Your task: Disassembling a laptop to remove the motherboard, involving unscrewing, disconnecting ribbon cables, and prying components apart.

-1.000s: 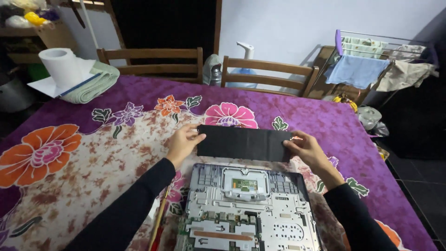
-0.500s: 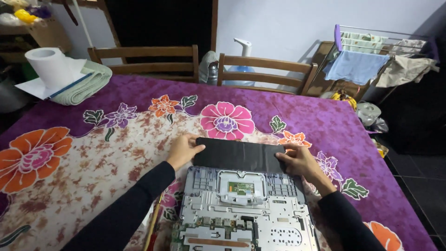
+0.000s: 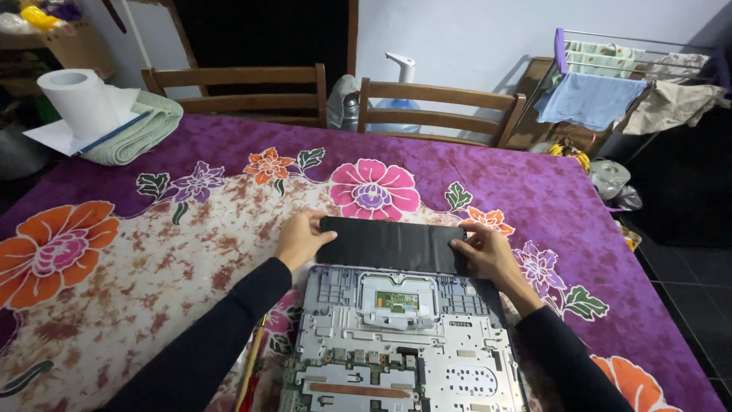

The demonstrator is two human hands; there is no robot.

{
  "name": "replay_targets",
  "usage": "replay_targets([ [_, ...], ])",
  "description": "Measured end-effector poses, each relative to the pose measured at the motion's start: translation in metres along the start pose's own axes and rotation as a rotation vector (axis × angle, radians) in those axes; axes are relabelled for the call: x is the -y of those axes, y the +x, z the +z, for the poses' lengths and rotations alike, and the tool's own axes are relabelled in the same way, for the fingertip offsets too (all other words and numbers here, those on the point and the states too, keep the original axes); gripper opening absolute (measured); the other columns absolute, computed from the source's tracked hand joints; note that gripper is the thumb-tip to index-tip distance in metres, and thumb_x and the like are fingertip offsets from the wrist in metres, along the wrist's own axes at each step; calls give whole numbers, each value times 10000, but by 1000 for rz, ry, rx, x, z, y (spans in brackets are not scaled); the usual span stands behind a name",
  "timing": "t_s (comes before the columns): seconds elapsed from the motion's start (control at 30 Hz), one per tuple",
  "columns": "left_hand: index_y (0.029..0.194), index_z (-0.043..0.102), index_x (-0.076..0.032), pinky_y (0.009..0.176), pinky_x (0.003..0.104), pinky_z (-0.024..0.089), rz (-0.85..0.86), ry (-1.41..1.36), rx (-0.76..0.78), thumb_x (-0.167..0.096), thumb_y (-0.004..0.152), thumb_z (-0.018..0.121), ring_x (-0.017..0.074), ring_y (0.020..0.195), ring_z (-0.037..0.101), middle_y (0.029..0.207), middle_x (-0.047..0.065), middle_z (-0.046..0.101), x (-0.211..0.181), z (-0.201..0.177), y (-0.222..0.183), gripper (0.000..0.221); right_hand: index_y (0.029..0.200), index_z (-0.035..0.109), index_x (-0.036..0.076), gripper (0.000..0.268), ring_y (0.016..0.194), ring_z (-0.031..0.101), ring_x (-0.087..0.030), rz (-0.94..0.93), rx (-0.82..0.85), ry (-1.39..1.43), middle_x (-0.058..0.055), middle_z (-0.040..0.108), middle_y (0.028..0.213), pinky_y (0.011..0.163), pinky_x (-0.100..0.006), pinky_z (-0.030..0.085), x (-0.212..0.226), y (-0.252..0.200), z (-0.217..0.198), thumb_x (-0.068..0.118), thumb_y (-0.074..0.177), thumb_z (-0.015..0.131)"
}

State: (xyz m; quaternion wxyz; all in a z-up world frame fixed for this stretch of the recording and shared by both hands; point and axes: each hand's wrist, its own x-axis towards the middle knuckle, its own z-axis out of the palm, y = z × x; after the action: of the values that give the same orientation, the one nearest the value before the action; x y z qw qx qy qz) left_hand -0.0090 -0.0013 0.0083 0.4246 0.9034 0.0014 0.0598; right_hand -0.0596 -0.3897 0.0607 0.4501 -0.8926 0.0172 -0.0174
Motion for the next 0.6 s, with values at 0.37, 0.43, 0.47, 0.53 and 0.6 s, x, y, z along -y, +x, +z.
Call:
replay_targets([
  [0.37,1362,642,-132,812,321,614,44,-24,-34,-201,698,914,208,923,776,1117,93,786,-15,-12,-20,720,1303,702,90,607,583,727,-255,20,-16,86,-147,684,793,494,-344,608,-16,7,4,188,746,921],
  [0.43,1391,618,-150,846,341,614,33,-15,-14,-191,716,905,228,965,774,1165,107,772,-20,-19,-30,734,1300,703,98,601,582,729,-254,17,-5,79,-151,681,793,497,-342,612,-19,7,2,195,749,922],
  [0.47,1373,626,-143,824,343,623,42,-6,-13,-186,736,886,240,942,775,1092,107,784,-23,-22,-35,689,1295,708,96,577,606,733,-264,-22,4,41,-158,681,802,532,-358,611,-22,9,0,198,764,909],
  [0.53,1355,634,-135,802,345,633,38,5,-13,-181,756,868,253,919,777,1019,106,796,-26,-29,-50,645,1290,713,94,554,629,736,-273,-57,26,3,-166,681,811,567,-373,610,-30,8,-1,202,779,897],
  [0.6,1269,678,-108,826,370,628,196,-101,-13,-93,813,815,332,1024,742,1205,196,730,-31,-35,-61,477,1262,737,100,535,785,753,-290,-163,2,-23,-166,679,885,746,-393,605,-35,7,-6,204,764,901],
])
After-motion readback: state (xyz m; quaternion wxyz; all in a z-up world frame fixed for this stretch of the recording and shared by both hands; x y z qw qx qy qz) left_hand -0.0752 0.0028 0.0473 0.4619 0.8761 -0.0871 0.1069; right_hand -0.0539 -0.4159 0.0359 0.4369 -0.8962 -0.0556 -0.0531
